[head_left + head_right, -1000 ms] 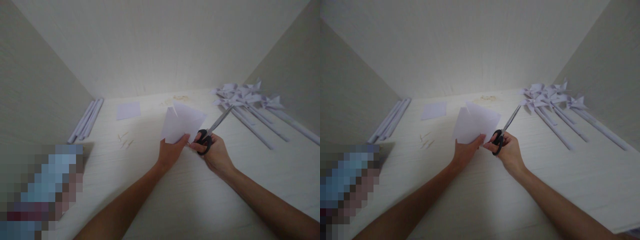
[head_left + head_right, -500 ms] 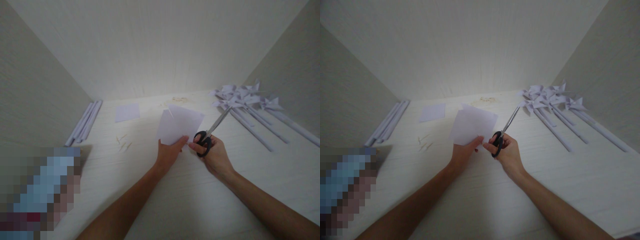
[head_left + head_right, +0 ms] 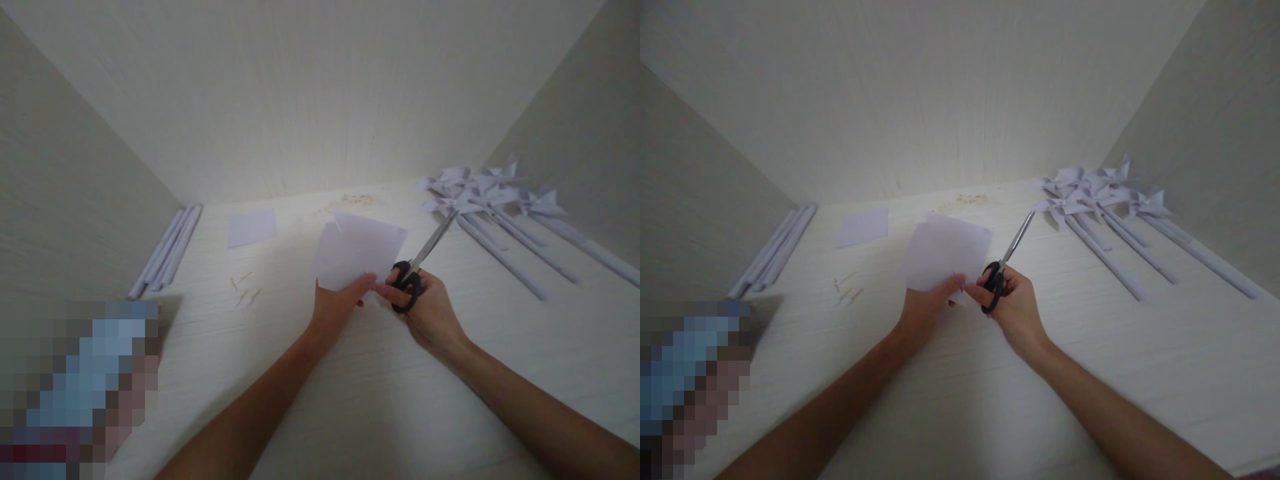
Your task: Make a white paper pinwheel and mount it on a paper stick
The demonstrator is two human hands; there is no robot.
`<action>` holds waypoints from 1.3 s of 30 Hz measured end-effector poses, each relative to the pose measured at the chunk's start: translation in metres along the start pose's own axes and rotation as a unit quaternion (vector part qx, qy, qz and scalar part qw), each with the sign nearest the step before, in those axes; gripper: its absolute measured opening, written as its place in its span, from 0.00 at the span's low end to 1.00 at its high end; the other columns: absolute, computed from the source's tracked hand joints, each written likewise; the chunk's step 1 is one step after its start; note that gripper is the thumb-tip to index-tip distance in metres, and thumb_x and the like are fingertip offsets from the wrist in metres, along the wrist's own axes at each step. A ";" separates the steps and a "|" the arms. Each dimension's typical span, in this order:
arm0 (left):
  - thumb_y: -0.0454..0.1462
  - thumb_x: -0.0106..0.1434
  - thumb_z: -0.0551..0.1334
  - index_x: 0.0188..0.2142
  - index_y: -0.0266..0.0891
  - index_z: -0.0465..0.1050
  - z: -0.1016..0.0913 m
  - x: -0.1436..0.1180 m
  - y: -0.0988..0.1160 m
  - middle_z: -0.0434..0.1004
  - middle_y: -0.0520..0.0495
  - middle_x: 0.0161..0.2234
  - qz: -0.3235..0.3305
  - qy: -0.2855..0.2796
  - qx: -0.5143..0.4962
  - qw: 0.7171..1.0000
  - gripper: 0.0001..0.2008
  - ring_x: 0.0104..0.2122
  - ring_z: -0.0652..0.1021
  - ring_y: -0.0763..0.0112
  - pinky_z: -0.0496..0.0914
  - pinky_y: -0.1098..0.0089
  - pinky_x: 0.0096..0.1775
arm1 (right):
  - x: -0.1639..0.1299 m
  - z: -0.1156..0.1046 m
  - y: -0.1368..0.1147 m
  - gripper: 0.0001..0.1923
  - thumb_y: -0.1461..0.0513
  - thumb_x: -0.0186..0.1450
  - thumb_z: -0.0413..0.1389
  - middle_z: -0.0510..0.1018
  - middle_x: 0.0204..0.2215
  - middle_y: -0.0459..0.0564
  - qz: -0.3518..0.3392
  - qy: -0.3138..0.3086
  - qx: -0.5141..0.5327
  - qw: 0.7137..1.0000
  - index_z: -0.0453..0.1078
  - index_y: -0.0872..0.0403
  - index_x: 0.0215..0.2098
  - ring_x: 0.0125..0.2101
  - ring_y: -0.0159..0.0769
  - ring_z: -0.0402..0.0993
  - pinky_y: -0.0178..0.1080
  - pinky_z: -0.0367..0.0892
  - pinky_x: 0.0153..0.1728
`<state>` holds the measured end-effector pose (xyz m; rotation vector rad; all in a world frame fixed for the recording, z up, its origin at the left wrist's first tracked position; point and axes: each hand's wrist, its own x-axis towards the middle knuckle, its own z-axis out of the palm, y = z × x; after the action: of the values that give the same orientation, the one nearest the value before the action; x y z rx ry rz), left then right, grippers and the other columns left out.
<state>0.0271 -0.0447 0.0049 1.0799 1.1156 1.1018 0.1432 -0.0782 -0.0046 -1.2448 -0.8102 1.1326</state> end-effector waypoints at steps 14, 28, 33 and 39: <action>0.37 0.45 0.63 0.22 0.34 0.70 0.003 0.000 0.002 0.71 0.51 0.20 -0.016 -0.003 -0.006 1.000 0.07 0.17 0.68 0.80 0.63 0.78 0.17 | 0.000 0.002 -0.001 0.15 0.61 0.42 0.64 0.62 0.13 0.36 -0.018 0.022 -0.024 0.999 0.62 0.55 0.23 0.12 0.20 0.53 0.27 0.48 0.12; 0.39 0.44 0.63 0.19 0.35 0.67 0.000 0.003 -0.005 0.67 0.53 0.16 0.000 0.000 0.024 1.000 0.08 0.15 0.65 0.80 0.63 0.77 0.18 | 0.001 -0.002 0.001 0.13 0.63 0.44 0.63 0.59 0.12 0.36 -0.008 0.003 -0.015 1.000 0.62 0.56 0.22 0.12 0.19 0.50 0.26 0.46 0.11; 0.42 0.45 0.62 0.23 0.36 0.69 -0.009 0.018 -0.009 0.71 0.51 0.22 0.037 0.053 -0.009 0.998 0.10 0.21 0.71 0.76 0.65 0.75 0.22 | 0.001 -0.006 -0.004 0.12 0.61 0.47 0.61 0.68 0.15 0.40 0.045 -0.109 -0.057 0.991 0.62 0.57 0.24 0.12 0.20 0.54 0.27 0.49 0.11; 0.41 0.48 0.60 0.30 0.36 0.69 -0.021 0.033 -0.004 0.74 0.47 0.30 0.069 0.050 -0.085 0.993 0.11 0.30 0.75 0.70 0.67 0.75 0.23 | -0.005 -0.009 -0.018 0.16 0.53 0.54 0.54 0.72 0.19 0.47 0.123 -0.301 -0.131 0.937 0.62 0.58 0.27 0.12 0.22 0.59 0.28 0.52 0.11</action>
<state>0.0096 -0.0112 -0.0050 0.9873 1.0157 1.3493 0.1536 -0.0841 0.0117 -1.2511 -1.3223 1.6940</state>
